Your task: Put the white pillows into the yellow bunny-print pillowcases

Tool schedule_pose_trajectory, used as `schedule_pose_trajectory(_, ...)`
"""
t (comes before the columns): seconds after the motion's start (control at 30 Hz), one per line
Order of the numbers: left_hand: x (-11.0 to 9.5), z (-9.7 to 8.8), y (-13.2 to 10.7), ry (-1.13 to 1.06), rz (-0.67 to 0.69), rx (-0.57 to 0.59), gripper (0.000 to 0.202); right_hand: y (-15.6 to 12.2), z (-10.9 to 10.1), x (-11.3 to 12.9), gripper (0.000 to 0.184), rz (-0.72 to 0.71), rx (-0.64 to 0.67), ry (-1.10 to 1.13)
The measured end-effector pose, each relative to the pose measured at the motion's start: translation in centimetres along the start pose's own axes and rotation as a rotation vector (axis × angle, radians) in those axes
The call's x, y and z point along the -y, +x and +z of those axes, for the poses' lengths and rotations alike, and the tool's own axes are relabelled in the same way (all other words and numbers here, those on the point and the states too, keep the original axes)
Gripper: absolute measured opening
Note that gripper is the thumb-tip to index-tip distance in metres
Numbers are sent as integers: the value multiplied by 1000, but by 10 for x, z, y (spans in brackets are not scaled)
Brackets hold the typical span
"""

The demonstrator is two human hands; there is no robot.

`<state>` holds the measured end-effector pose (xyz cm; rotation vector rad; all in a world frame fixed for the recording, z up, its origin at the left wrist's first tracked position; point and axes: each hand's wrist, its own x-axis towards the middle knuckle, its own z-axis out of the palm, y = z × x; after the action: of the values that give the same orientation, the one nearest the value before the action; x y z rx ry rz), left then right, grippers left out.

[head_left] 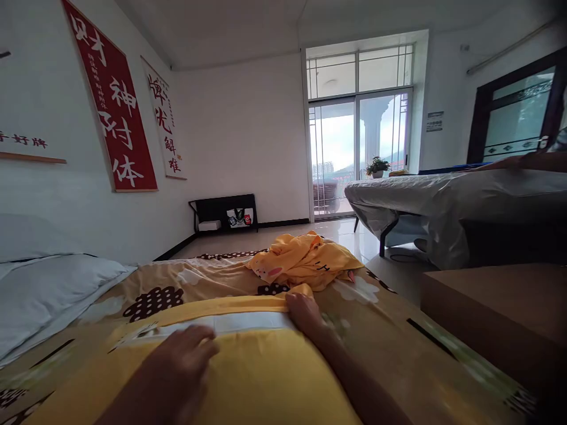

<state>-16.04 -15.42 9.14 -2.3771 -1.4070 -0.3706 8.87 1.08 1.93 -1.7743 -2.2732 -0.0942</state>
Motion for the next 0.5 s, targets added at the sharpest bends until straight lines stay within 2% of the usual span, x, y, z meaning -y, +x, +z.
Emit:
schedule_pose_trajectory(0.07,-11,9,50,28,62,131,39,-1,1,-7,30,40,-37,6)
schedule_pose_trajectory(0.17,-26,31,133,82,158,292,72,-4,-6,-17,30,67,-69,28)
schedule_pose_trajectory(0.23,-34,51,178,50,179,437,74,-9,-16,-22,31,79,-77,50)
schedule_pose_trajectory(0.27,-37,61,194,29,177,497,66,-11,-21,-24,32,91,-81,63)
schedule_pose_trajectory(0.33,-43,80,215,-2,147,537,41,-16,-30,-26,33,126,-84,78)
schedule_pose_trajectory(0.4,-47,97,220,0,77,466,25,-18,-34,-27,32,165,-80,68)
schedule_pose_trajectory(0.5,-52,117,213,21,-57,291,29,-13,-29,-25,32,198,-62,44)
